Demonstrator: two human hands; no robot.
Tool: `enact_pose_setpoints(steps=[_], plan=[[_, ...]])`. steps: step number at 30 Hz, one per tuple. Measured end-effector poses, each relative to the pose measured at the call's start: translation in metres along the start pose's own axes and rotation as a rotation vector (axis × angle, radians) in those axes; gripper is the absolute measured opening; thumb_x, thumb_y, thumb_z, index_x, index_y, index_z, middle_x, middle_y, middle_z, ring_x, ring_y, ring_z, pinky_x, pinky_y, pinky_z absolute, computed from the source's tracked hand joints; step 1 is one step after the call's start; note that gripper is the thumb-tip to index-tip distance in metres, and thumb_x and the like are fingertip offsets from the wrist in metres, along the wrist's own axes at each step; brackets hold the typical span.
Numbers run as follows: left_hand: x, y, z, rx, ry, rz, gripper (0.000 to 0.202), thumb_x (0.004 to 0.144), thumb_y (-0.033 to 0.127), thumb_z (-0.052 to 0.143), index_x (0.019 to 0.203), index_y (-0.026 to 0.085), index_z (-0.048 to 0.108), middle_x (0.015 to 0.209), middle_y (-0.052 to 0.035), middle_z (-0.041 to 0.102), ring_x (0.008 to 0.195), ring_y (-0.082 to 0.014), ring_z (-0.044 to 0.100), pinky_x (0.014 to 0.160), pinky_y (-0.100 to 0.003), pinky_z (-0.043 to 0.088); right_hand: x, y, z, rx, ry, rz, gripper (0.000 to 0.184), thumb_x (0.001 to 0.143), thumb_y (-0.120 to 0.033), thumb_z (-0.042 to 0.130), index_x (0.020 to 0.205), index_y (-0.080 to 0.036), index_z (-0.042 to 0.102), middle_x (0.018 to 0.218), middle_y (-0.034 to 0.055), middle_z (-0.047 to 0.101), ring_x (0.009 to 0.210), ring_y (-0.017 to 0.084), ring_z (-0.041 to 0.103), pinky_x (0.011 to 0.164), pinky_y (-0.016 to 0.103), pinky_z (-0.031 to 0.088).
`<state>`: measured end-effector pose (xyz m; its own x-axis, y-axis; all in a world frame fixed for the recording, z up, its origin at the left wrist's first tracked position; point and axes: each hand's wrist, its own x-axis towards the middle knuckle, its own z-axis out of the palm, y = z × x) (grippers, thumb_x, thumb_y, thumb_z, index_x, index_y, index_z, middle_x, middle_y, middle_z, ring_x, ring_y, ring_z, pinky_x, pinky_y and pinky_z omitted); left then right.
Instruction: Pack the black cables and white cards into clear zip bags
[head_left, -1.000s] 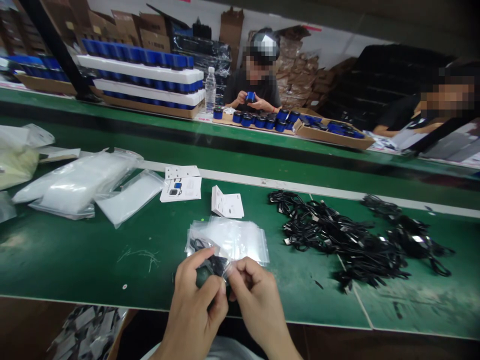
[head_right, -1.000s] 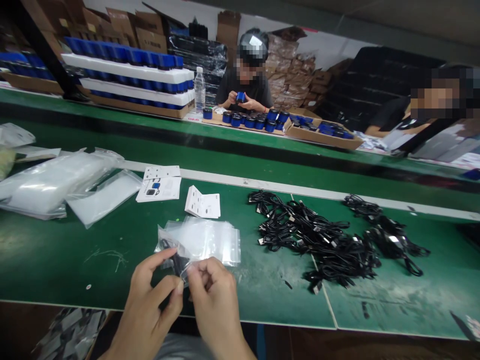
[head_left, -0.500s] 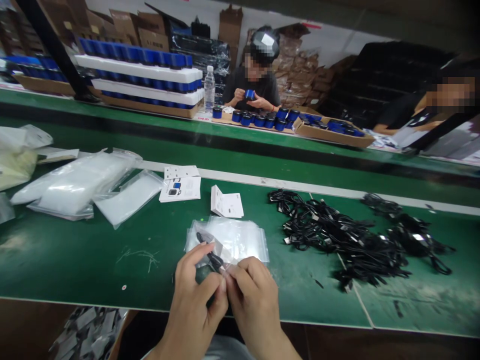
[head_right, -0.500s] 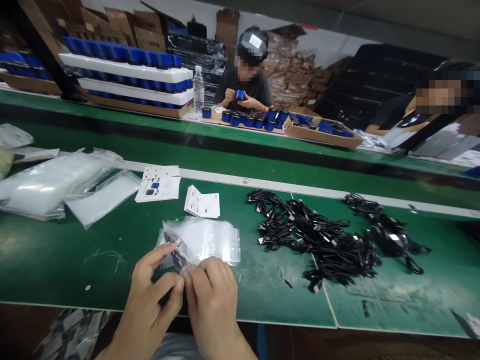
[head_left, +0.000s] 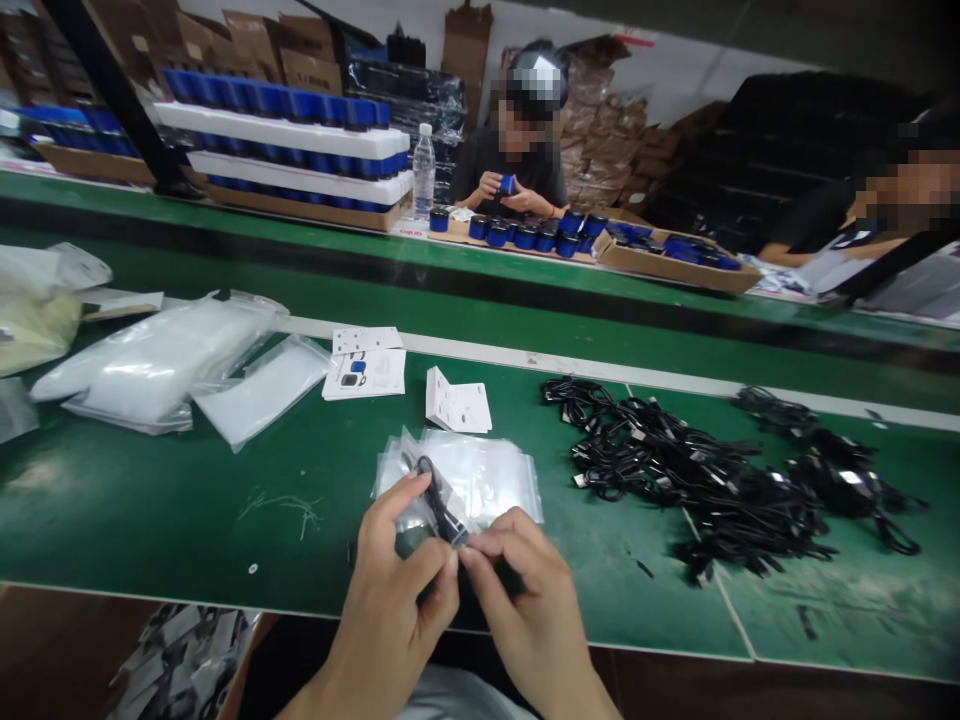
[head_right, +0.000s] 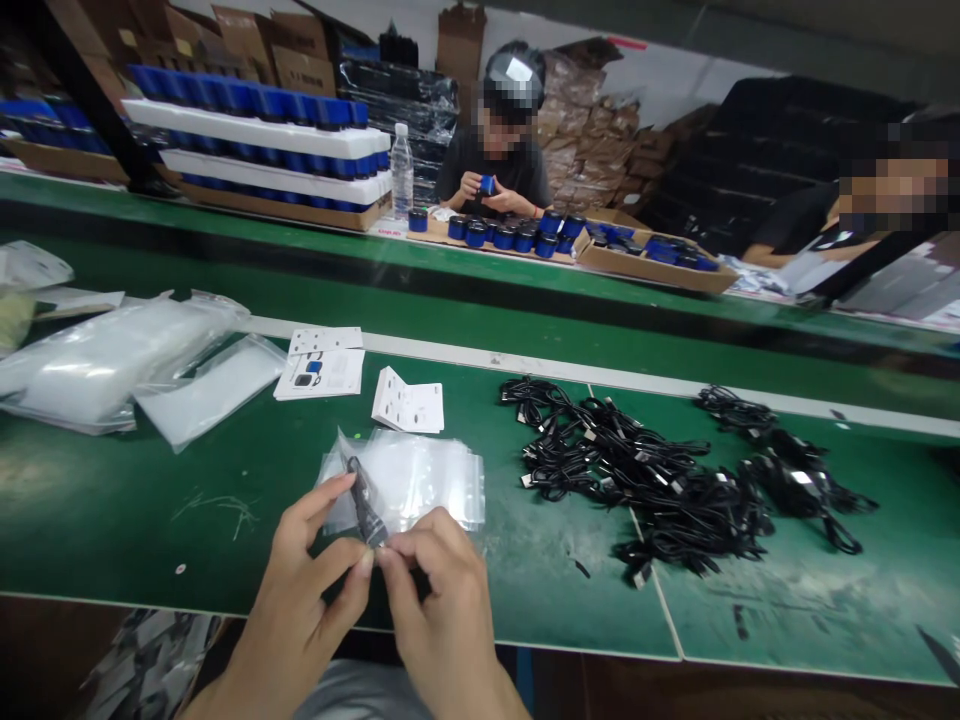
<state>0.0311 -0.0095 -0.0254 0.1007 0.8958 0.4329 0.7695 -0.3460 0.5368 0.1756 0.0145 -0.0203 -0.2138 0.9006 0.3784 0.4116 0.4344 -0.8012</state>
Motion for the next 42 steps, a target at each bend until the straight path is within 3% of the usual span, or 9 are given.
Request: enact_pose_setpoints(steps=[3, 5, 10, 14, 19, 24, 30, 36, 42], plan=[[0.002, 0.002, -0.001, 0.062, 0.018, 0.048, 0.017, 0.084, 0.007, 0.044, 0.075, 0.018, 0.055, 0.131, -0.0136, 0.030, 0.122, -0.0292, 0.036, 0.091, -0.048, 0.042, -0.003, 0.002, 0.008, -0.345, 0.133, -0.357, 0.015, 0.088, -0.009, 0.048, 0.087, -0.014, 0.062, 0.068, 0.0030, 0.055, 0.062, 0.016, 0.048, 0.059, 0.029, 0.036], [0.003, 0.003, 0.000, 0.075, 0.023, 0.060, 0.017, 0.084, 0.006, 0.045, 0.074, 0.017, 0.054, 0.130, -0.0133, 0.032, 0.123, -0.0296, 0.035, 0.092, -0.048, 0.041, -0.004, 0.004, 0.012, -0.463, 0.158, -0.409, 0.015, 0.089, -0.010, 0.046, 0.089, -0.014, 0.061, 0.068, 0.0039, 0.055, 0.062, 0.017, 0.047, 0.058, 0.031, 0.035], [-0.001, 0.007, 0.003, 0.062, 0.033, 0.038, 0.017, 0.083, 0.006, 0.047, 0.072, 0.018, 0.054, 0.129, -0.0110, 0.034, 0.125, -0.0301, 0.032, 0.096, -0.048, 0.037, -0.007, 0.008, 0.018, -0.450, 0.216, -0.272, 0.015, 0.087, -0.012, 0.050, 0.092, -0.018, 0.063, 0.103, 0.0128, 0.054, 0.097, 0.027, 0.050, 0.076, 0.042, 0.041], [-0.006, 0.009, 0.004, -0.054, 0.017, 0.036, 0.018, 0.084, 0.008, 0.046, 0.074, 0.020, 0.054, 0.133, -0.0064, 0.033, 0.130, -0.0263, 0.029, 0.103, -0.043, 0.031, -0.005, 0.009, 0.015, -0.240, 0.093, -0.109, 0.018, 0.086, -0.010, 0.048, 0.087, -0.019, 0.063, 0.126, 0.0123, 0.045, 0.119, 0.028, 0.041, 0.093, 0.044, 0.038], [0.003, -0.010, -0.014, -0.403, 0.185, -0.413, 0.033, 0.089, 0.031, 0.045, 0.122, 0.027, 0.043, 0.143, -0.0069, 0.033, 0.130, -0.0249, 0.036, 0.106, -0.044, 0.032, 0.002, 0.005, 0.003, 0.195, -0.033, 0.294, 0.013, 0.085, -0.023, 0.055, 0.077, -0.020, 0.065, 0.114, 0.0094, 0.056, 0.109, 0.026, 0.052, 0.092, 0.039, 0.040], [0.015, -0.024, -0.026, -0.923, -0.255, -0.864, 0.042, 0.083, 0.049, 0.053, 0.111, 0.019, 0.060, 0.092, -0.0036, 0.069, 0.086, -0.0201, 0.066, 0.074, -0.030, 0.058, 0.006, 0.005, -0.002, 0.561, -0.117, 0.514, 0.017, 0.081, -0.035, 0.062, 0.077, -0.020, 0.069, 0.112, 0.0075, 0.059, 0.102, 0.024, 0.055, 0.088, 0.034, 0.041], [0.018, -0.007, -0.025, -0.888, -0.019, -0.888, 0.030, 0.074, 0.046, 0.064, 0.075, 0.017, 0.069, 0.069, 0.0029, 0.068, 0.070, -0.0132, 0.067, 0.068, -0.019, 0.059, 0.010, 0.008, -0.011, 0.973, -0.118, 0.691, 0.017, 0.079, -0.035, 0.067, 0.085, -0.019, 0.071, 0.092, 0.0065, 0.069, 0.091, 0.022, 0.059, 0.089, 0.035, 0.039], [0.023, 0.003, -0.021, -1.039, 0.046, -1.022, 0.037, 0.063, 0.034, 0.075, 0.094, 0.018, 0.065, 0.074, 0.0021, 0.073, 0.071, -0.0130, 0.068, 0.061, -0.018, 0.057, 0.009, 0.007, -0.011, 0.990, -0.109, 0.673, 0.016, 0.077, -0.032, 0.070, 0.068, -0.019, 0.067, 0.099, 0.0050, 0.068, 0.094, 0.022, 0.056, 0.090, 0.034, 0.036], [0.020, 0.005, -0.017, -0.742, 0.237, -0.930, 0.041, 0.062, 0.035, 0.072, 0.098, 0.019, 0.063, 0.074, 0.0033, 0.074, 0.062, -0.0139, 0.069, 0.061, -0.019, 0.056, 0.006, 0.005, -0.012, 0.862, -0.133, 0.692, 0.022, 0.072, -0.037, 0.073, 0.062, -0.020, 0.064, 0.103, 0.0048, 0.065, 0.098, 0.023, 0.054, 0.090, 0.033, 0.035]])
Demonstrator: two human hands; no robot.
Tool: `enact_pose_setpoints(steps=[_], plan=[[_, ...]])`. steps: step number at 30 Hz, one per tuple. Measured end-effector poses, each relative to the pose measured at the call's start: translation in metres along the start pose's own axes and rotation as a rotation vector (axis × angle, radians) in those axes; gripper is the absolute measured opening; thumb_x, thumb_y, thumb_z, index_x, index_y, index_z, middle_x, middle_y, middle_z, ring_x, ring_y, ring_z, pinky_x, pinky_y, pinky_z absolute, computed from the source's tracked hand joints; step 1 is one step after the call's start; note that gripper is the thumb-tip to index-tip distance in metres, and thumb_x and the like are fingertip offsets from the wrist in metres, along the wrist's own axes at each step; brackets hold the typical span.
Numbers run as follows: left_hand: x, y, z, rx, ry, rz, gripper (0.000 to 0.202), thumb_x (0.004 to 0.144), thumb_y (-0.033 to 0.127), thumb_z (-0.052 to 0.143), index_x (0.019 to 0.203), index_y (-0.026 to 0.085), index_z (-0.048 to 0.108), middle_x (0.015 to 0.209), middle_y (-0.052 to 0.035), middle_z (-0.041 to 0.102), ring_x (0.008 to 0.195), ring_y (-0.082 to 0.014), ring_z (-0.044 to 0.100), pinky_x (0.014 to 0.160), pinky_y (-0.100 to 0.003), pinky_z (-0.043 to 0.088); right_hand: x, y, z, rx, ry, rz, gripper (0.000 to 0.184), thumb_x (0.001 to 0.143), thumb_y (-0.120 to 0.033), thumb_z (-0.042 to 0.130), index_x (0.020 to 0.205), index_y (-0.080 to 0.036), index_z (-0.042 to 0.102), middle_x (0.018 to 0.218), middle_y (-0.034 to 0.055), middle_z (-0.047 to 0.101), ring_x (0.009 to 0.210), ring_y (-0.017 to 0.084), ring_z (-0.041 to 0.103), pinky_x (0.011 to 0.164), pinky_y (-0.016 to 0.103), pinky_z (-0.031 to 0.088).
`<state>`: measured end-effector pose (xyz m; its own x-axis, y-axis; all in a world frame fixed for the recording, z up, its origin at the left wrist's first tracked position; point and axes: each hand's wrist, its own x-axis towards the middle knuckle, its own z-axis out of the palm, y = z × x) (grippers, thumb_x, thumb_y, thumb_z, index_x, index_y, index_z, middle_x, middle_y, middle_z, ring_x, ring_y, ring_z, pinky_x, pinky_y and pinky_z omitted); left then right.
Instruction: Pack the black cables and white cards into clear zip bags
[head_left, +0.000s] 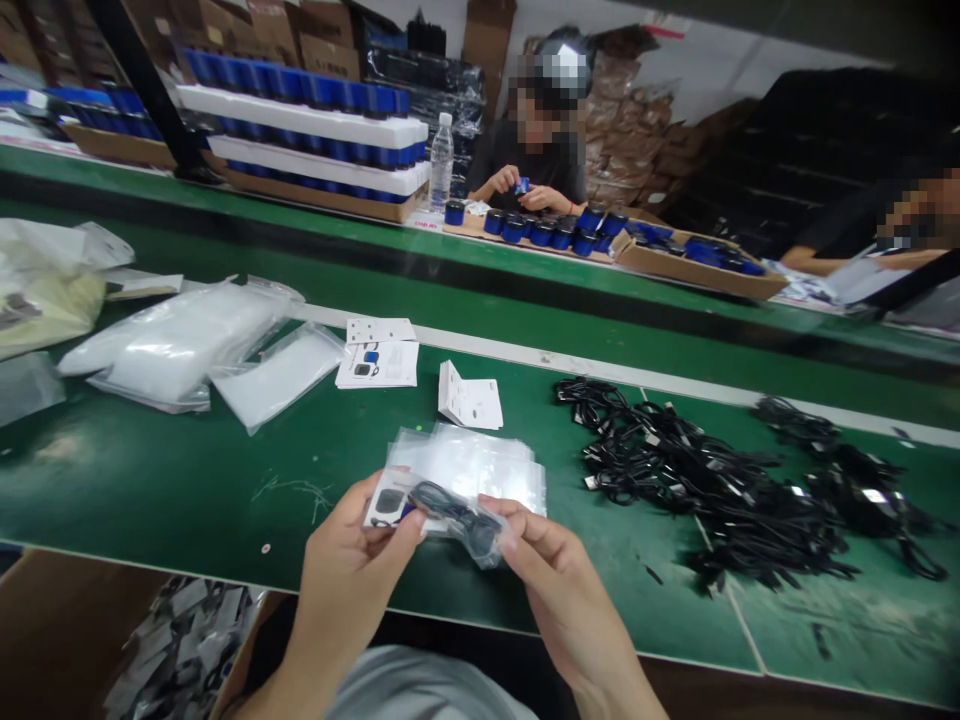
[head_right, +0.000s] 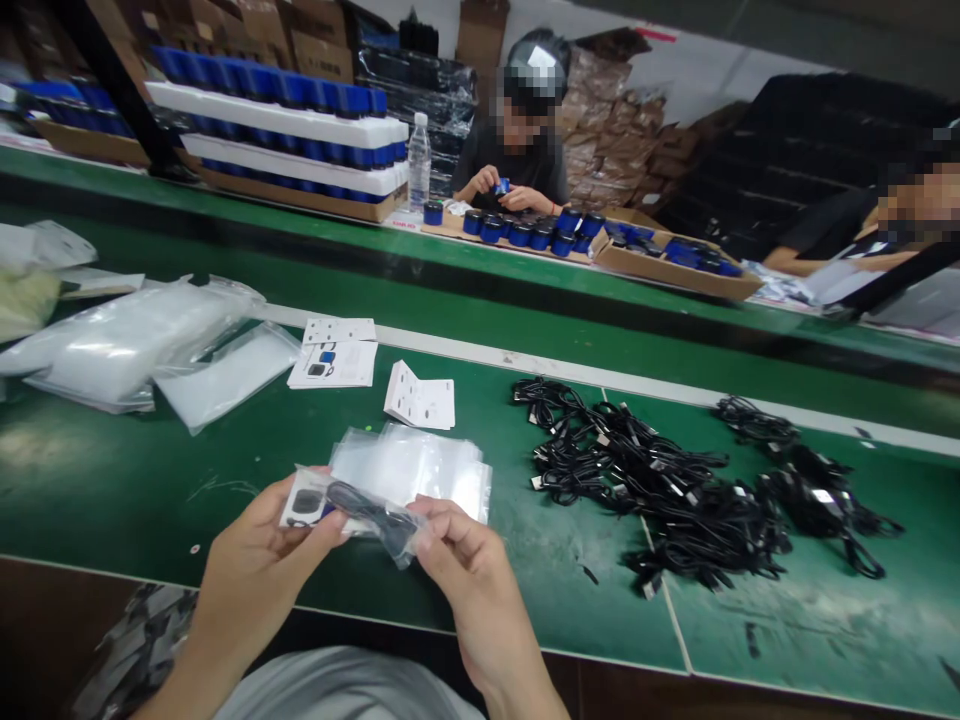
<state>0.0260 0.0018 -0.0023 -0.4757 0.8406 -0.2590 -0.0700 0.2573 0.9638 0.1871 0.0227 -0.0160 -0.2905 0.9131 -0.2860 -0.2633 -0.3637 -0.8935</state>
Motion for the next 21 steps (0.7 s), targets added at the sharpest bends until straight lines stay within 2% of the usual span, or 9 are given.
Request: enact_pose_setpoints(steps=[2, 4, 8, 10, 12, 15, 17, 19, 21], plan=[[-0.0036, -0.0005, 0.0009, 0.066, 0.093, 0.078, 0.041, 0.065, 0.035, 0.068, 0.103, 0.021, 0.061, 0.079, 0.0029, 0.075, 0.066, -0.0157, 0.071, 0.065, -0.020, 0.056, 0.0000, 0.0005, 0.0005, -0.048, -0.002, -0.028, 0.022, 0.074, -0.038, 0.071, 0.063, -0.020, 0.064, 0.104, 0.0049, 0.065, 0.104, 0.024, 0.053, 0.093, 0.035, 0.034], [-0.0065, -0.0012, 0.0019, 0.105, 0.124, 0.123, 0.041, 0.067, 0.034, 0.067, 0.106, 0.022, 0.059, 0.081, 0.0026, 0.076, 0.069, -0.0165, 0.072, 0.067, -0.020, 0.056, 0.0003, 0.0026, 0.0015, -0.146, 0.003, -0.100, 0.019, 0.077, -0.036, 0.068, 0.065, -0.021, 0.065, 0.105, 0.0051, 0.064, 0.111, 0.025, 0.050, 0.097, 0.038, 0.031], [-0.0089, -0.0023, 0.0035, 0.051, 0.072, 0.093, 0.046, 0.066, 0.033, 0.071, 0.109, 0.023, 0.056, 0.084, 0.0032, 0.075, 0.070, -0.0152, 0.072, 0.066, -0.018, 0.055, -0.0005, 0.0078, 0.0035, -0.494, 0.167, -0.398, 0.010, 0.081, -0.028, 0.062, 0.074, -0.023, 0.067, 0.103, 0.0068, 0.062, 0.117, 0.027, 0.045, 0.102, 0.044, 0.026], [-0.0092, -0.0027, 0.0041, -0.013, 0.029, 0.055, 0.048, 0.065, 0.035, 0.073, 0.109, 0.023, 0.056, 0.088, 0.0027, 0.074, 0.073, -0.0156, 0.071, 0.067, -0.018, 0.055, -0.0012, 0.0079, 0.0042, -0.588, 0.235, -0.475, 0.009, 0.081, -0.027, 0.061, 0.075, -0.023, 0.067, 0.102, 0.0077, 0.062, 0.118, 0.028, 0.043, 0.101, 0.045, 0.026], [-0.0093, -0.0032, 0.0042, -0.060, -0.011, 0.032, 0.051, 0.065, 0.036, 0.073, 0.110, 0.023, 0.056, 0.090, 0.0019, 0.073, 0.077, -0.0171, 0.071, 0.071, -0.021, 0.055, -0.0013, 0.0059, 0.0048, -0.537, 0.179, -0.397, 0.012, 0.081, -0.029, 0.061, 0.073, -0.022, 0.066, 0.104, 0.0081, 0.063, 0.116, 0.028, 0.046, 0.100, 0.044, 0.031], [-0.0098, -0.0037, 0.0029, -0.075, -0.070, 0.017, 0.052, 0.065, 0.034, 0.074, 0.112, 0.022, 0.055, 0.087, 0.0019, 0.073, 0.079, -0.0176, 0.071, 0.075, -0.022, 0.055, -0.0001, 0.0015, 0.0052, -0.319, 0.005, -0.160, 0.020, 0.079, -0.035, 0.065, 0.065, -0.020, 0.065, 0.103, 0.0073, 0.065, 0.106, 0.026, 0.055, 0.094, 0.039, 0.039], [-0.0104, -0.0038, 0.0010, -0.073, -0.109, 0.020, 0.053, 0.065, 0.034, 0.075, 0.113, 0.023, 0.056, 0.086, 0.0021, 0.073, 0.079, -0.0169, 0.070, 0.074, -0.021, 0.054, 0.0010, 0.0000, 0.0052, -0.230, -0.048, -0.077, 0.021, 0.076, -0.036, 0.069, 0.063, -0.020, 0.065, 0.101, 0.0064, 0.066, 0.101, 0.025, 0.058, 0.091, 0.038, 0.041], [-0.0106, -0.0031, -0.0018, -0.087, -0.140, 0.038, 0.052, 0.067, 0.039, 0.073, 0.113, 0.023, 0.057, 0.091, 0.0014, 0.073, 0.079, -0.0164, 0.070, 0.074, -0.020, 0.054, 0.0017, -0.0001, 0.0045, -0.255, -0.023, -0.117, 0.017, 0.075, -0.036, 0.070, 0.066, -0.021, 0.068, 0.103, 0.0062, 0.066, 0.103, 0.025, 0.057, 0.093, 0.038, 0.040], [-0.0094, -0.0015, -0.0057, -0.107, -0.152, 0.059, 0.047, 0.072, 0.049, 0.067, 0.110, 0.022, 0.061, 0.098, -0.0005, 0.072, 0.080, -0.0168, 0.070, 0.074, -0.021, 0.056, 0.0021, -0.0002, 0.0030, -0.373, 0.048, -0.241, 0.014, 0.078, -0.035, 0.067, 0.072, -0.021, 0.069, 0.107, 0.0068, 0.063, 0.110, 0.026, 0.053, 0.098, 0.039, 0.035]])
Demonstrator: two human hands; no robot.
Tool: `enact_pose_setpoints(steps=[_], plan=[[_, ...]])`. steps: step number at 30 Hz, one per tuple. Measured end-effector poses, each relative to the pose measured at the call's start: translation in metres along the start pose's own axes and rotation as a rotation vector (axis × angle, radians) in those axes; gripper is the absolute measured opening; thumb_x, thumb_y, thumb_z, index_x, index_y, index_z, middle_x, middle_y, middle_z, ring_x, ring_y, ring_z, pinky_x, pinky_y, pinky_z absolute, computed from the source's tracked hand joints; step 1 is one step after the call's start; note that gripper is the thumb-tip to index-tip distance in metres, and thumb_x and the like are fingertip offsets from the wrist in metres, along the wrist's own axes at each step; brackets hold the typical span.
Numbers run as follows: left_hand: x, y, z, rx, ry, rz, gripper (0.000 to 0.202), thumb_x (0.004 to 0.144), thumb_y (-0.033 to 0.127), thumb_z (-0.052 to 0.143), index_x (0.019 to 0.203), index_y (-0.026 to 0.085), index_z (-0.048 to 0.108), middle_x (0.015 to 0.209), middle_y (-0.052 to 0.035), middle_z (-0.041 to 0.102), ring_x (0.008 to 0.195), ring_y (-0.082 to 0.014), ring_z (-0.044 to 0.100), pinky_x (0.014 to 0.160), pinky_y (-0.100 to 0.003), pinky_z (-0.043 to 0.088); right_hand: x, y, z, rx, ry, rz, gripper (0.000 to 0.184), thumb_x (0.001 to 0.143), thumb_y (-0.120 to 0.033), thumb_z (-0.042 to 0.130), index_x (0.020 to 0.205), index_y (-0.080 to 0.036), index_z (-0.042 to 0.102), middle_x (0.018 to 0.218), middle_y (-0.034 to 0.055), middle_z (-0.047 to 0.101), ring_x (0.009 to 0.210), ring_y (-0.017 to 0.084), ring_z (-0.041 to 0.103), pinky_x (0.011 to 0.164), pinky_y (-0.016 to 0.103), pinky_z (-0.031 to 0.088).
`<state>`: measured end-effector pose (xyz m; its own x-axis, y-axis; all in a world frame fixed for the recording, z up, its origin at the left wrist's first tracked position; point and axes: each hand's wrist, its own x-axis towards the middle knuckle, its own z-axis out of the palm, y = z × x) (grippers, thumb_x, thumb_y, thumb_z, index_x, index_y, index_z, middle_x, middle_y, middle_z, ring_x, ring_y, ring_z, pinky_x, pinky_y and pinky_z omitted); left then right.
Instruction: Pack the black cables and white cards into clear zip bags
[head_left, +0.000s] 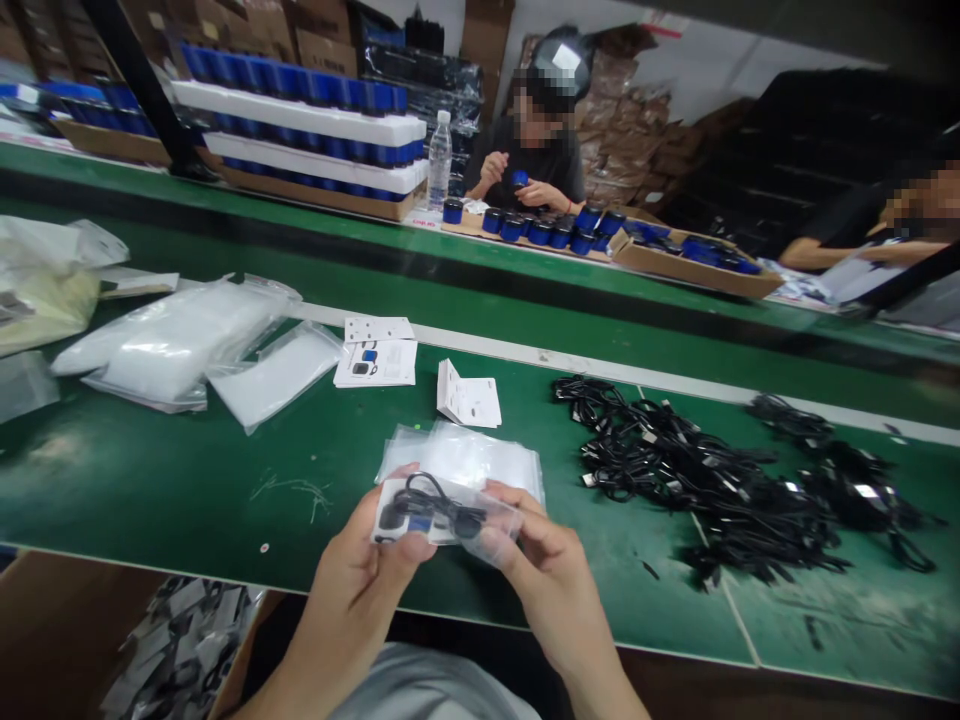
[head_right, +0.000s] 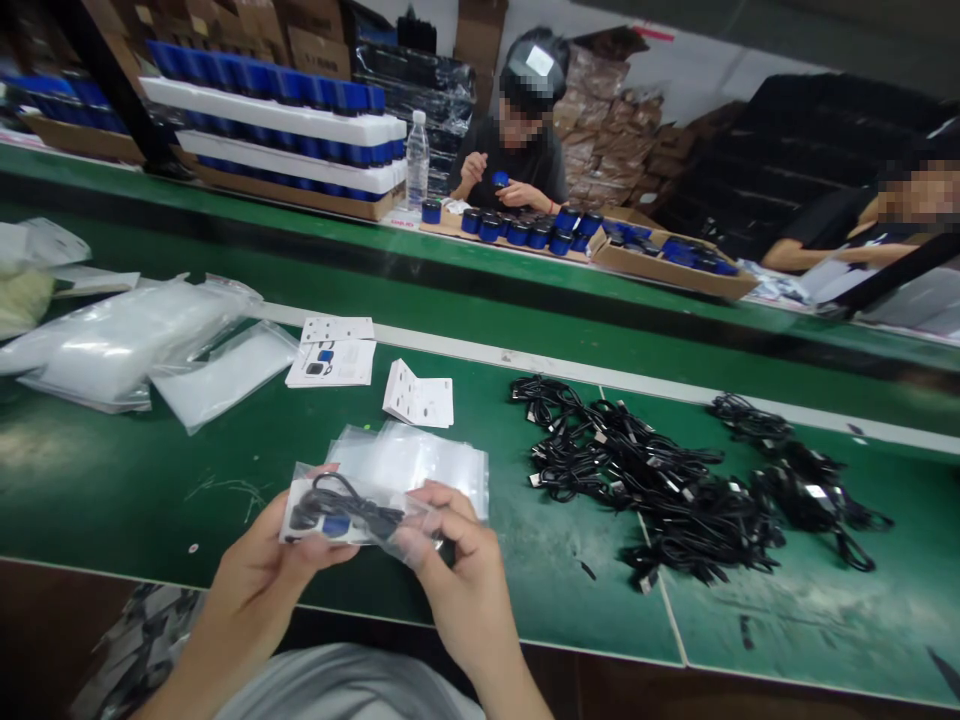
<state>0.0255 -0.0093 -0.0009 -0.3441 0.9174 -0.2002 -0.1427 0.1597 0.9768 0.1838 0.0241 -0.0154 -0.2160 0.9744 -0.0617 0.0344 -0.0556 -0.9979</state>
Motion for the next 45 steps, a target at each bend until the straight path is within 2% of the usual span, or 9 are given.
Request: enact_pose_setpoints(steps=[7, 13, 16, 19, 23, 29, 35, 39, 45], plan=[[0.006, 0.003, -0.010, -0.025, -0.041, -0.070, 0.050, 0.072, 0.064, 0.056, 0.089, 0.019, 0.070, 0.084, -0.0038, 0.074, 0.068, -0.0202, 0.070, 0.054, -0.025, 0.059, 0.004, -0.006, -0.006, -0.014, -0.254, 0.026, 0.019, 0.078, -0.041, 0.066, 0.079, -0.023, 0.074, 0.101, 0.0056, 0.063, 0.102, 0.022, 0.057, 0.093, 0.034, 0.040], [0.003, -0.001, -0.005, -0.055, 0.017, -0.065, 0.042, 0.061, 0.058, 0.071, 0.074, 0.018, 0.065, 0.063, 0.0026, 0.067, 0.050, -0.0118, 0.065, 0.048, -0.018, 0.056, 0.002, -0.005, 0.010, 0.044, -0.010, 0.007, 0.019, 0.067, -0.039, 0.076, 0.061, -0.022, 0.070, 0.085, 0.0045, 0.066, 0.099, 0.025, 0.058, 0.090, 0.036, 0.041], [0.006, -0.002, -0.002, -0.095, 0.017, -0.161, 0.041, 0.057, 0.053, 0.076, 0.071, 0.016, 0.065, 0.065, 0.0019, 0.068, 0.059, -0.0131, 0.065, 0.051, -0.021, 0.059, 0.000, 0.000, 0.015, -0.010, 0.101, -0.046, 0.024, 0.079, -0.039, 0.064, 0.064, -0.021, 0.067, 0.082, 0.0043, 0.065, 0.084, 0.021, 0.061, 0.077, 0.031, 0.045], [0.010, -0.004, 0.002, -0.225, 0.059, -0.224, 0.039, 0.061, 0.049, 0.076, 0.080, 0.017, 0.066, 0.075, 0.0018, 0.070, 0.068, -0.0126, 0.066, 0.058, -0.021, 0.059, -0.002, 0.002, 0.013, -0.016, 0.090, -0.140, 0.028, 0.089, -0.041, 0.049, 0.082, -0.022, 0.068, 0.093, 0.0055, 0.064, 0.088, 0.020, 0.060, 0.078, 0.030, 0.046], [0.016, -0.005, -0.002, -0.265, -0.014, -0.273, 0.037, 0.071, 0.046, 0.069, 0.096, 0.019, 0.063, 0.086, -0.0006, 0.071, 0.073, -0.0139, 0.067, 0.062, -0.023, 0.058, -0.003, -0.008, 0.007, -0.170, 0.000, -0.246, 0.006, 0.081, -0.026, 0.063, 0.079, -0.020, 0.066, 0.091, 0.0043, 0.063, 0.086, 0.018, 0.061, 0.077, 0.026, 0.045], [0.030, 0.005, -0.034, 0.333, -0.238, 0.148, 0.053, 0.066, 0.030, 0.075, 0.115, 0.032, 0.056, 0.122, -0.0013, 0.061, 0.119, -0.0210, 0.051, 0.097, -0.027, 0.042, 0.001, -0.040, -0.005, -0.449, -0.125, -0.362, 0.010, 0.086, -0.018, 0.055, 0.081, -0.021, 0.063, 0.090, 0.0039, 0.062, 0.083, 0.017, 0.060, 0.073, 0.026, 0.046], [0.024, 0.015, -0.021, 0.441, -0.310, 0.117, 0.008, 0.068, 0.032, 0.071, 0.073, 0.026, 0.071, 0.071, 0.0001, 0.070, 0.068, -0.0178, 0.066, 0.065, -0.023, 0.052, 0.002, -0.048, -0.004, -0.563, -0.253, -0.363, 0.011, 0.087, -0.020, 0.055, 0.081, -0.022, 0.065, 0.079, 0.0018, 0.065, 0.073, 0.016, 0.061, 0.066, 0.025, 0.046], [0.017, 0.013, -0.011, 0.347, -0.159, 0.118, 0.009, 0.064, 0.032, 0.073, 0.061, 0.024, 0.071, 0.061, 0.0010, 0.067, 0.057, -0.0151, 0.061, 0.056, -0.020, 0.049, 0.003, -0.036, -0.004, -0.377, -0.031, -0.173, 0.008, 0.078, -0.022, 0.065, 0.086, -0.020, 0.064, 0.072, -0.0006, 0.067, 0.066, 0.015, 0.062, 0.063, 0.023, 0.047], [0.017, 0.010, -0.017, 0.396, -0.140, 0.079, 0.018, 0.068, 0.042, 0.068, 0.066, 0.024, 0.070, 0.058, 0.0012, 0.066, 0.050, -0.0134, 0.056, 0.046, -0.019, 0.042, 0.004, -0.027, -0.006, -0.342, -0.061, -0.052, 0.015, 0.084, -0.024, 0.056, 0.070, -0.019, 0.061, 0.067, -0.0010, 0.063, 0.065, 0.014, 0.057, 0.062, 0.023, 0.043]])
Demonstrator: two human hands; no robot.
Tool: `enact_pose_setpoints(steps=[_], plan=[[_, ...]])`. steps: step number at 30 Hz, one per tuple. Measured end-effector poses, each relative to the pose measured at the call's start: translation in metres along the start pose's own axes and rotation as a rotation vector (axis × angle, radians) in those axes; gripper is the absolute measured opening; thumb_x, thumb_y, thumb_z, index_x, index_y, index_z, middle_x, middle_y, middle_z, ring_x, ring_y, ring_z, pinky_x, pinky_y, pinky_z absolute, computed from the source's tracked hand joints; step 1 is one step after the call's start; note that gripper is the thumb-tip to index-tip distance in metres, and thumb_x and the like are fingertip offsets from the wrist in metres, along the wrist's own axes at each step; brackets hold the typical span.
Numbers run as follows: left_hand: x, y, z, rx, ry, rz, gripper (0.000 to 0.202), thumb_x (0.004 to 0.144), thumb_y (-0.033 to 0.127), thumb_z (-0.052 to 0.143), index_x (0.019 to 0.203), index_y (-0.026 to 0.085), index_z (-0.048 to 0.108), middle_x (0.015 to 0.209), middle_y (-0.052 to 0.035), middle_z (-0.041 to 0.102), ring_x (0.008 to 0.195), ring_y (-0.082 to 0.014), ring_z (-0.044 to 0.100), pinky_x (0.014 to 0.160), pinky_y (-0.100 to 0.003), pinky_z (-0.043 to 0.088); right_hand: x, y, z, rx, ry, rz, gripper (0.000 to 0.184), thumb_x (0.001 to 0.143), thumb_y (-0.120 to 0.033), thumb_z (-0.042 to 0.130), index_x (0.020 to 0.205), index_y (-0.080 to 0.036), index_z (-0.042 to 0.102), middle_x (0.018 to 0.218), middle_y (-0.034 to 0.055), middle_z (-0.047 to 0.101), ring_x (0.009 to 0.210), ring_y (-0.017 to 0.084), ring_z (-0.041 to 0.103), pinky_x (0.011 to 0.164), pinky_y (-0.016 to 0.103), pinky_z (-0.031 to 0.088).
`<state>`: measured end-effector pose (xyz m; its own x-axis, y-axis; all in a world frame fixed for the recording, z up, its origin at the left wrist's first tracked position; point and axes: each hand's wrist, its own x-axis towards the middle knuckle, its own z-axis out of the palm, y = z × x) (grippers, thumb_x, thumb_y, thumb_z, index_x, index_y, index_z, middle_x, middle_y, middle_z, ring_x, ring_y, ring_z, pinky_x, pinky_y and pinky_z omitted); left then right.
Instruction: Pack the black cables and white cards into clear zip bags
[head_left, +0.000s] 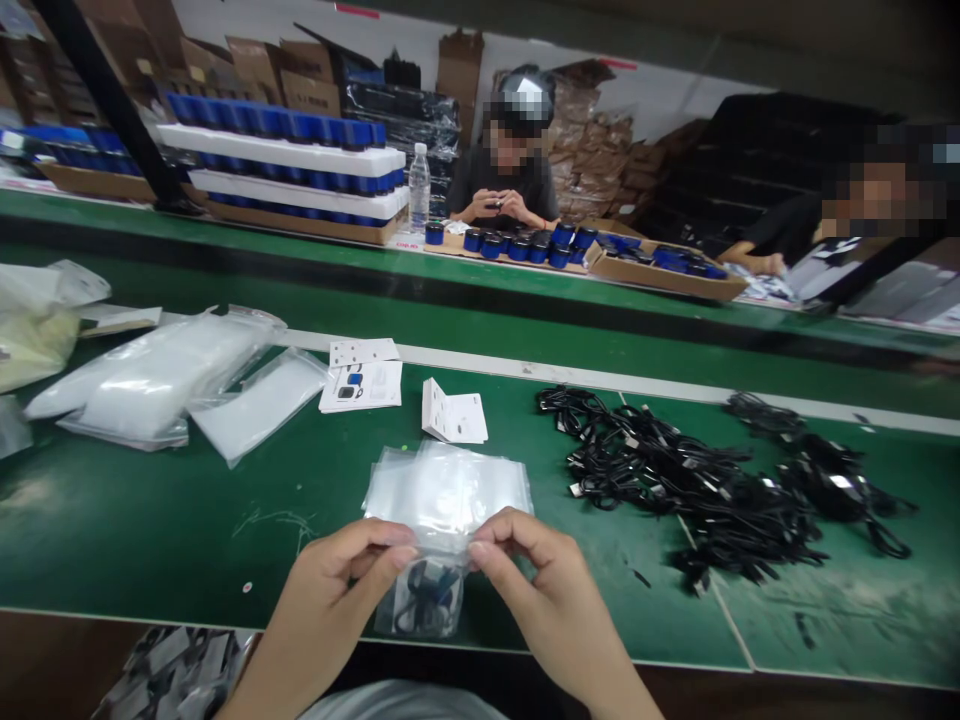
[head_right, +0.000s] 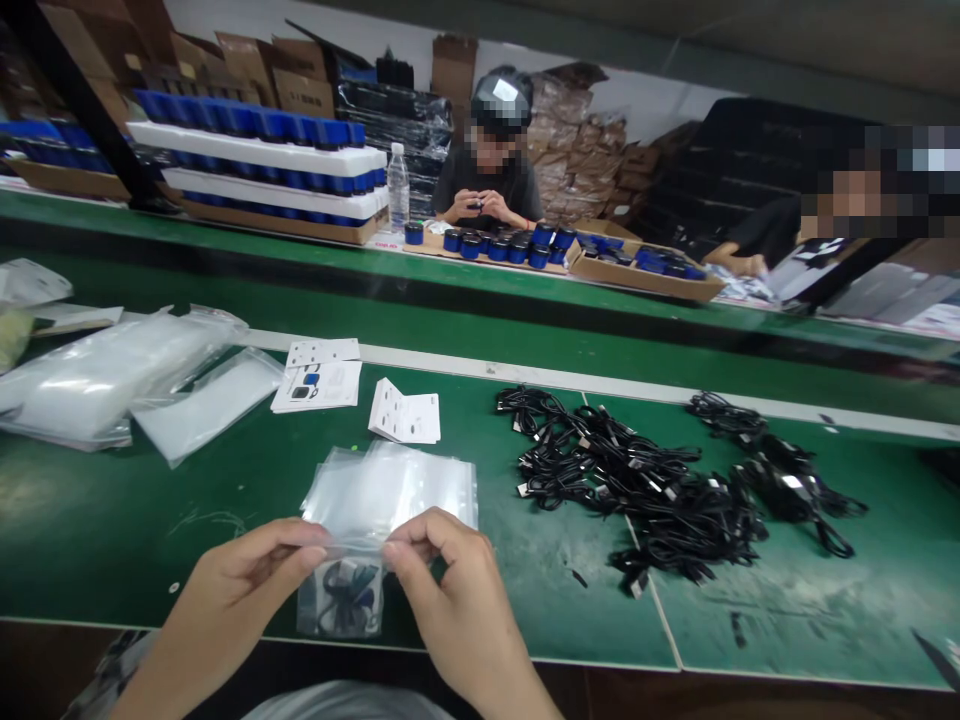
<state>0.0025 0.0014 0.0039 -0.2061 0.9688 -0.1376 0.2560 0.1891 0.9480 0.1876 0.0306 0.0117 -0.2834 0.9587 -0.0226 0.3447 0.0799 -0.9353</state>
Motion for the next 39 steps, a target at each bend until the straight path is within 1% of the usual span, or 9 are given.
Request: enact_pose_setpoints(steps=[4, 11, 17, 20, 25, 30, 32, 36, 39], plan=[[-0.001, 0.004, -0.003, -0.002, 0.042, 0.035, 0.019, 0.074, 0.042, 0.063, 0.070, 0.024, 0.068, 0.071, 0.0013, 0.065, 0.058, -0.0123, 0.057, 0.050, -0.017, 0.041, -0.002, -0.002, -0.001, -0.022, -0.010, -0.114, 0.016, 0.087, -0.023, 0.052, 0.073, -0.019, 0.057, 0.071, -0.0007, 0.059, 0.068, 0.013, 0.055, 0.064, 0.023, 0.041], [0.001, 0.005, -0.006, 0.108, 0.041, 0.216, 0.017, 0.079, 0.033, 0.059, 0.066, 0.022, 0.064, 0.068, 0.0016, 0.059, 0.063, -0.0126, 0.055, 0.057, -0.018, 0.039, -0.002, -0.002, 0.002, -0.031, -0.031, -0.155, 0.014, 0.086, -0.019, 0.053, 0.073, -0.018, 0.057, 0.070, -0.0009, 0.058, 0.067, 0.013, 0.054, 0.064, 0.023, 0.040], [0.005, -0.005, -0.010, 0.235, -0.139, 0.291, 0.015, 0.084, 0.032, 0.055, 0.077, 0.025, 0.065, 0.077, 0.0022, 0.065, 0.071, -0.0118, 0.062, 0.063, -0.016, 0.045, 0.000, 0.002, 0.005, 0.009, -0.008, -0.168, 0.014, 0.086, -0.019, 0.053, 0.073, -0.018, 0.059, 0.071, 0.0002, 0.059, 0.068, 0.013, 0.055, 0.064, 0.023, 0.041], [0.004, -0.007, -0.010, 0.236, -0.142, 0.307, 0.014, 0.084, 0.030, 0.055, 0.076, 0.025, 0.065, 0.078, 0.0022, 0.066, 0.076, -0.0120, 0.064, 0.068, -0.016, 0.046, 0.001, 0.004, 0.007, 0.015, 0.007, -0.185, 0.016, 0.086, -0.020, 0.053, 0.071, -0.018, 0.058, 0.069, -0.0001, 0.058, 0.066, 0.013, 0.054, 0.063, 0.023, 0.040], [0.004, -0.009, -0.004, 0.101, -0.107, 0.249, 0.013, 0.083, 0.032, 0.056, 0.078, 0.024, 0.064, 0.079, 0.0016, 0.063, 0.071, -0.0116, 0.062, 0.064, -0.016, 0.047, 0.002, 0.007, 0.014, 0.130, -0.001, -0.164, 0.014, 0.086, -0.022, 0.053, 0.075, -0.018, 0.060, 0.073, 0.0011, 0.060, 0.069, 0.014, 0.056, 0.064, 0.023, 0.042], [0.002, -0.014, 0.013, -0.058, -0.212, 0.145, 0.023, 0.083, 0.042, 0.054, 0.078, 0.020, 0.062, 0.073, 0.0005, 0.062, 0.066, -0.0134, 0.059, 0.059, -0.020, 0.046, 0.001, 0.011, 0.032, 0.248, 0.133, -0.186, 0.015, 0.085, -0.027, 0.054, 0.074, -0.018, 0.058, 0.072, 0.0002, 0.056, 0.065, 0.013, 0.054, 0.058, 0.022, 0.041], [-0.002, -0.017, 0.023, -0.064, -0.137, 0.136, 0.026, 0.083, 0.043, 0.052, 0.071, 0.020, 0.059, 0.065, 0.0021, 0.059, 0.061, -0.0128, 0.055, 0.056, -0.020, 0.043, 0.000, 0.015, 0.042, 0.203, 0.155, -0.196, 0.013, 0.083, -0.031, 0.058, 0.078, -0.019, 0.057, 0.072, -0.0006, 0.054, 0.064, 0.013, 0.052, 0.056, 0.022, 0.040], [-0.013, -0.020, 0.044, -0.100, 0.189, 0.169, 0.024, 0.086, 0.041, 0.049, 0.072, 0.022, 0.055, 0.062, 0.0056, 0.055, 0.057, -0.0109, 0.051, 0.056, -0.019, 0.041, -0.004, 0.025, 0.061, 0.017, 0.256, -0.301, 0.026, 0.084, -0.030, 0.057, 0.063, -0.020, 0.045, 0.059, -0.0051, 0.042, 0.050, 0.009, 0.044, 0.048, 0.021, 0.033], [-0.018, -0.021, 0.052, -0.095, 0.293, 0.260, 0.024, 0.089, 0.038, 0.045, 0.073, 0.023, 0.053, 0.062, 0.0065, 0.053, 0.054, -0.0102, 0.049, 0.056, -0.019, 0.040, -0.006, 0.029, 0.071, -0.068, 0.317, -0.383, 0.031, 0.087, -0.027, 0.052, 0.060, -0.021, 0.039, 0.055, -0.0066, 0.037, 0.045, 0.008, 0.040, 0.046, 0.021, 0.029]])
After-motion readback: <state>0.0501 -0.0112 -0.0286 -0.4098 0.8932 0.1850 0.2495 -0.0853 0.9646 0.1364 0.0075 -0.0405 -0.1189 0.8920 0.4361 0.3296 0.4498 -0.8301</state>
